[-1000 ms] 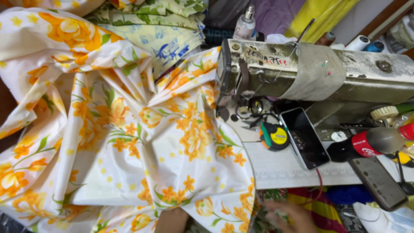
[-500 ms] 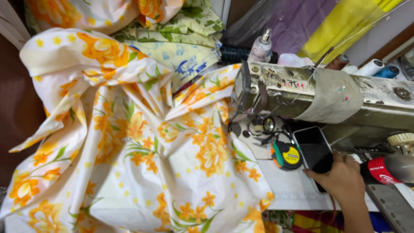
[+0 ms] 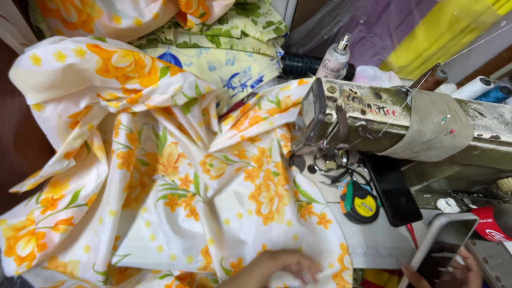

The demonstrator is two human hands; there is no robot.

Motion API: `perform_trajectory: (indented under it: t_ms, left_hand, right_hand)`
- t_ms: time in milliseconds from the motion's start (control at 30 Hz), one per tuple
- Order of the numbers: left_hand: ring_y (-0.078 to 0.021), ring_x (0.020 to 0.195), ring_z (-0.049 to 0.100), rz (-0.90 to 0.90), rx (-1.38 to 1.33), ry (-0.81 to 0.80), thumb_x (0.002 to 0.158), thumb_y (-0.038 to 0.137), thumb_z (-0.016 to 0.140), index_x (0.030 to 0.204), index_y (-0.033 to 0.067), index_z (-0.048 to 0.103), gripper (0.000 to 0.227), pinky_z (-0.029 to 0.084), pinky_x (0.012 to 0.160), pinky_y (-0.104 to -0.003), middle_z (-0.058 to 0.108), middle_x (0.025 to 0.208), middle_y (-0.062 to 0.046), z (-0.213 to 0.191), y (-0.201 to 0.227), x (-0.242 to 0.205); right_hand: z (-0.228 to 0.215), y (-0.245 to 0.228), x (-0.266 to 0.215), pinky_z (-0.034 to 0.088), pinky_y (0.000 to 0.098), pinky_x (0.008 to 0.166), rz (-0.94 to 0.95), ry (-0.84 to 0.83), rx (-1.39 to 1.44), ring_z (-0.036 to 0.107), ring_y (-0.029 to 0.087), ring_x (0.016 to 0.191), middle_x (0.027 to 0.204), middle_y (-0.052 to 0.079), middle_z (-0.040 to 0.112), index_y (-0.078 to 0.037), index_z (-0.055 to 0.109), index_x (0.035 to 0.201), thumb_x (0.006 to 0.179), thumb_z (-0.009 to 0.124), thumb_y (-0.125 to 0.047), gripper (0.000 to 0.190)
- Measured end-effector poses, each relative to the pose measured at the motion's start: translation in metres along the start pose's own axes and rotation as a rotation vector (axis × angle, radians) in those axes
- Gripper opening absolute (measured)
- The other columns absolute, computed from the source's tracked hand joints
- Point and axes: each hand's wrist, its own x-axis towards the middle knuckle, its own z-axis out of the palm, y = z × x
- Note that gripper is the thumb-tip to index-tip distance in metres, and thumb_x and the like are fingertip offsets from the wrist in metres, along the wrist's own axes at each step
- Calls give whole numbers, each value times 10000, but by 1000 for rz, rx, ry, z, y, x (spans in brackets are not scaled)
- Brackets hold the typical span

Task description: The person uses a smartphone and then smooths and arranges a large piece of floral fabric on a sewing workstation.

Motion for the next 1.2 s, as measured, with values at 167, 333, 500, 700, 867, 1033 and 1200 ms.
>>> perform_trajectory:
  t_ms: [167,333,500,700,867,1033,1200]
  left_hand:
    - [-153,1158,478,-19,-55,202,896,494,454,1327,104,368,587,395,1008,-287,495,1244,-62,48,-46,64]
    - [-38,637,521,-218,-154,637,779,645,430,1408,238,475,750,406,563,-156,549,731,33,78,-4,73]
    - [-193,1300,407,61,-205,567,840,696,303,1354,59,391,823,266,1084,-305,470,1376,-117,46,-24,79]
    - [-249,1440,51,-16,136,428,876,653,117,1442,25,205,850,28,1142,-377,122,1539,-166,22,-34,79]
    - [-196,1362,265,-3,-96,341,874,632,206,1406,62,343,791,200,1106,-305,327,1451,-114,9,-3,86]
    - [-168,1285,405,93,-185,541,884,613,309,1348,65,409,725,303,1076,-312,453,1382,-87,7,-36,100]
    - [-169,1214,449,17,-55,662,872,633,258,1313,64,392,733,316,1034,-293,491,1299,-89,5,-59,98]
  right_hand:
    - [17,32,-42,495,298,630,199,-343,783,570,226,806,1131,147,540,-213,351,1500,499,703,-17,1080]
    - [61,-100,-81,467,296,778,301,-165,465,601,249,949,1114,180,585,-5,479,1354,586,629,-246,820]
    - [70,-102,-67,317,359,870,525,-396,991,478,268,1080,1229,179,500,-12,440,1378,703,548,-255,725]
    - [72,-91,-54,135,426,982,813,-645,1606,332,283,1238,1367,173,400,-24,396,1406,844,454,-272,617]
    - [78,-80,-48,-2,471,1067,1034,-819,2074,224,289,1358,1471,164,327,-34,363,1427,949,385,-288,541]
    - [98,-67,-44,50,485,1114,932,-957,2116,258,313,1380,1489,191,303,-10,314,1430,1012,441,-290,519]
    - [105,-64,-41,129,474,1119,1013,-1107,2011,324,321,1352,1449,206,362,-6,349,1402,1006,459,-360,543]
